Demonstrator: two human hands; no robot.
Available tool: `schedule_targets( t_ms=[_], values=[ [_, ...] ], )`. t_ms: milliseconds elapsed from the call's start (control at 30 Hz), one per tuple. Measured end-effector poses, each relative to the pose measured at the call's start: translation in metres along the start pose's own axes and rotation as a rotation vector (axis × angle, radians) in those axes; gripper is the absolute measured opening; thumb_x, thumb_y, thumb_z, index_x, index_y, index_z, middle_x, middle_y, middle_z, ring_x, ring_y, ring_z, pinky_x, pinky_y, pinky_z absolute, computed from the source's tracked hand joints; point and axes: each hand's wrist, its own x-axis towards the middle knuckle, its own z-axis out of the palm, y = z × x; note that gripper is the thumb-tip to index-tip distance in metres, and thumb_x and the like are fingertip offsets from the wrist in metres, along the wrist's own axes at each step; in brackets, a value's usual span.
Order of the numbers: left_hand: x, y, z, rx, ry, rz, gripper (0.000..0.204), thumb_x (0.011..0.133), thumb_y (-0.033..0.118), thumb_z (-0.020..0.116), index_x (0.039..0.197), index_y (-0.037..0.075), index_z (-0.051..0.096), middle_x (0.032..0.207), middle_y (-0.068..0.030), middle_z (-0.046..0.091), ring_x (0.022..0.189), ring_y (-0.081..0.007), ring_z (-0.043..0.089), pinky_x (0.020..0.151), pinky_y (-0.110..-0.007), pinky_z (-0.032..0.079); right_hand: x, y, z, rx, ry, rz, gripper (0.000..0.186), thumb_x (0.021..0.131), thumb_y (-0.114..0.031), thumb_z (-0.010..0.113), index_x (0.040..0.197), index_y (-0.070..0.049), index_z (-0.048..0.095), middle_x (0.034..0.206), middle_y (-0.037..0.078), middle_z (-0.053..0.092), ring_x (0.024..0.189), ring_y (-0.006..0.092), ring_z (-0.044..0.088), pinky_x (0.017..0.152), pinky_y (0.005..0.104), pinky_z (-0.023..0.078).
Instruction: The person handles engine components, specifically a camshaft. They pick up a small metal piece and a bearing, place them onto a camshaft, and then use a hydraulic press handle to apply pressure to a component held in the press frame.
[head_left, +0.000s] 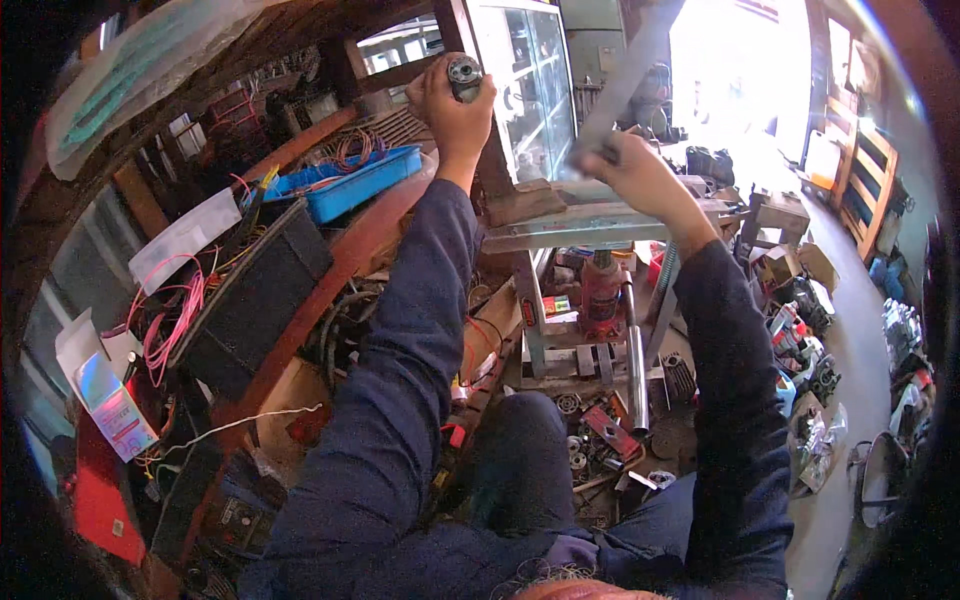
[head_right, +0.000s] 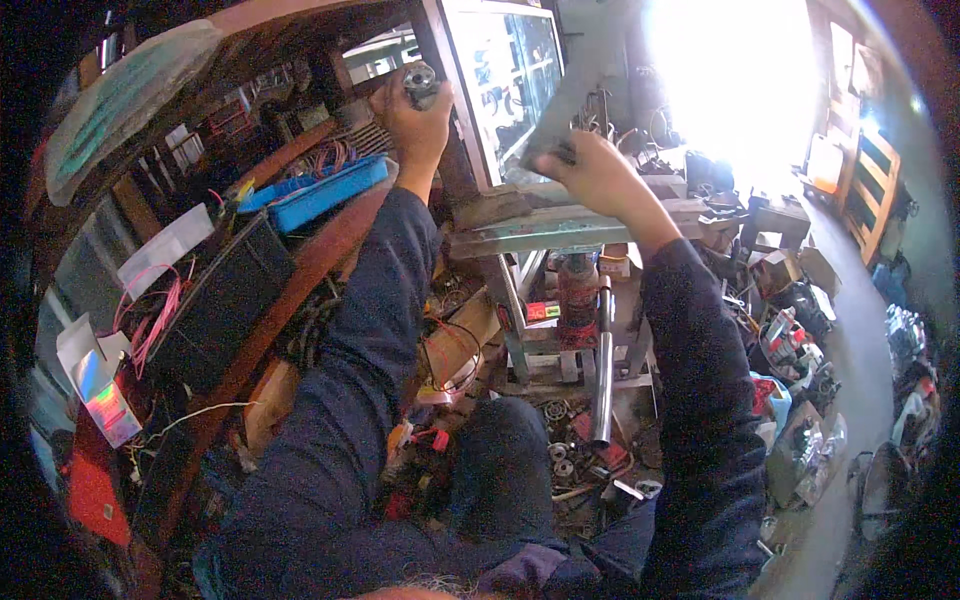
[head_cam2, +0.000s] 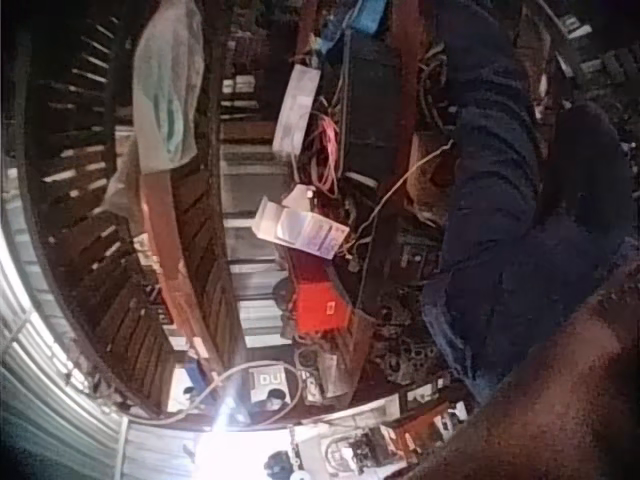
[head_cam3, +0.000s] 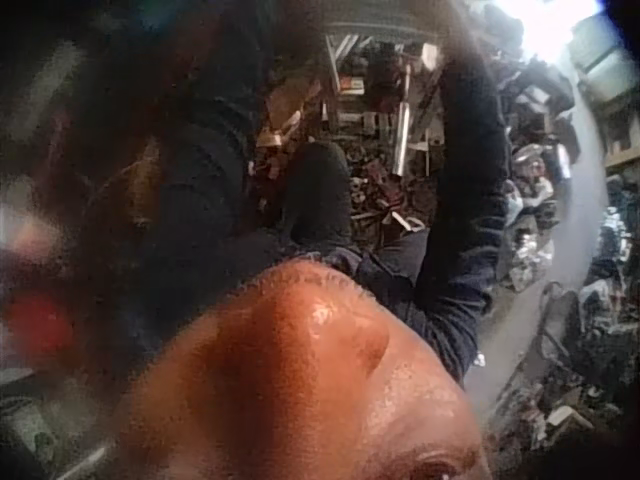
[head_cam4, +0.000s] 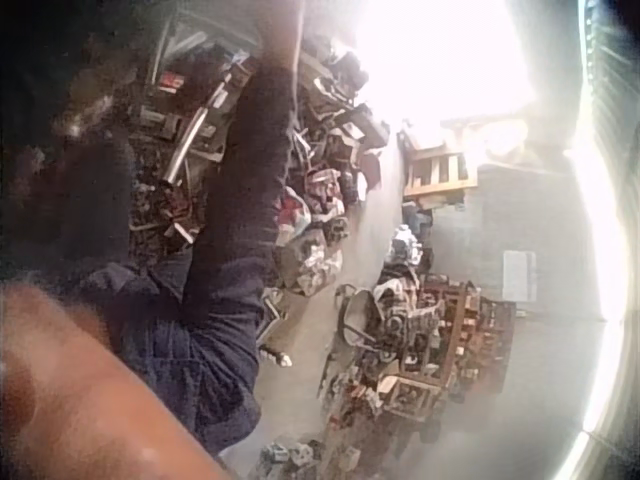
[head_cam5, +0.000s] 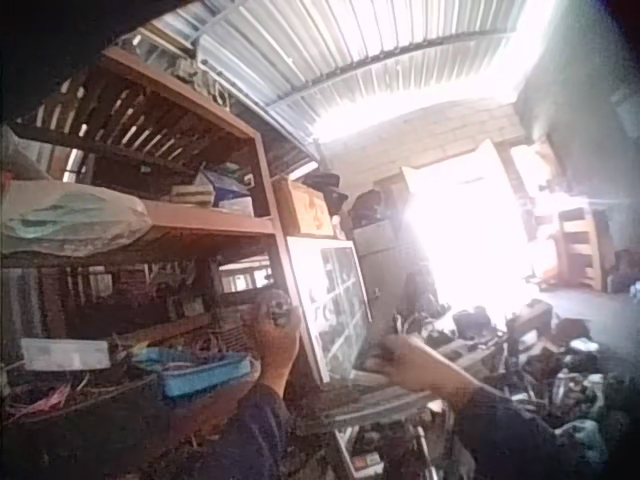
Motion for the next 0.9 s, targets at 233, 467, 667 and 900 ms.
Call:
schedule_targets(
  t_ms=[233, 467, 667, 900],
  values=[
    [-0.001, -0.008, 0.01, -0.012, -0.011, -0.037, 0.036, 0.073, 0.022, 0.076, 0.105, 0.009, 0.065, 0.108, -0.0094, 0.063, 0.111, -0.0313, 0.046, 0.099, -0.046, 0.031, 0.017, -0.024, 0.049, -0.398, -0.049, -0.296, 0.039, 0.081, -0.034, 0.075, 0.089, 0.003, 0.064, 0.087, 0.021, 0.063, 0.086, 0.0437, 0.06, 0.078, 0.0489, 0.047],
    [0.0, -0.009, 0.011, -0.125, 0.036, -0.024, 0.033, 0.072, 0.019, 0.076, 0.103, 0.012, 0.064, 0.106, -0.0066, 0.064, 0.111, -0.0305, 0.047, 0.099, -0.045, 0.031, 0.018, -0.011, 0.069, -0.609, -0.325, -0.107, 0.039, 0.085, -0.04, 0.07, 0.096, -0.003, 0.065, 0.094, 0.018, 0.068, 0.101, 0.0367, 0.064, 0.091, 0.0502, 0.042],
    [0.0, -0.008, 0.008, -0.04, 0.085, 0.029, 0.035, 0.072, 0.016, 0.076, 0.105, 0.014, 0.065, 0.107, -0.0053, 0.064, 0.112, -0.0302, 0.047, 0.099, -0.047, 0.031, 0.014, -0.013, 0.065, -0.654, -0.356, -0.217, 0.047, 0.077, -0.041, 0.077, 0.101, -0.002, 0.063, 0.101, 0.016, 0.068, 0.103, 0.0348, 0.064, 0.091, 0.0484, 0.044],
    [-0.002, -0.005, 0.009, -0.053, 0.066, 0.027, 0.036, 0.072, 0.016, 0.076, 0.106, 0.013, 0.065, 0.109, -0.006, 0.064, 0.112, -0.0314, 0.047, 0.099, -0.045, 0.032, 0.011, -0.015, 0.064, -0.666, -0.328, -0.217, 0.048, 0.076, -0.042, 0.077, 0.099, -0.002, 0.064, 0.097, 0.017, 0.069, 0.1, 0.0366, 0.065, 0.091, 0.0481, 0.044]
  ],
)
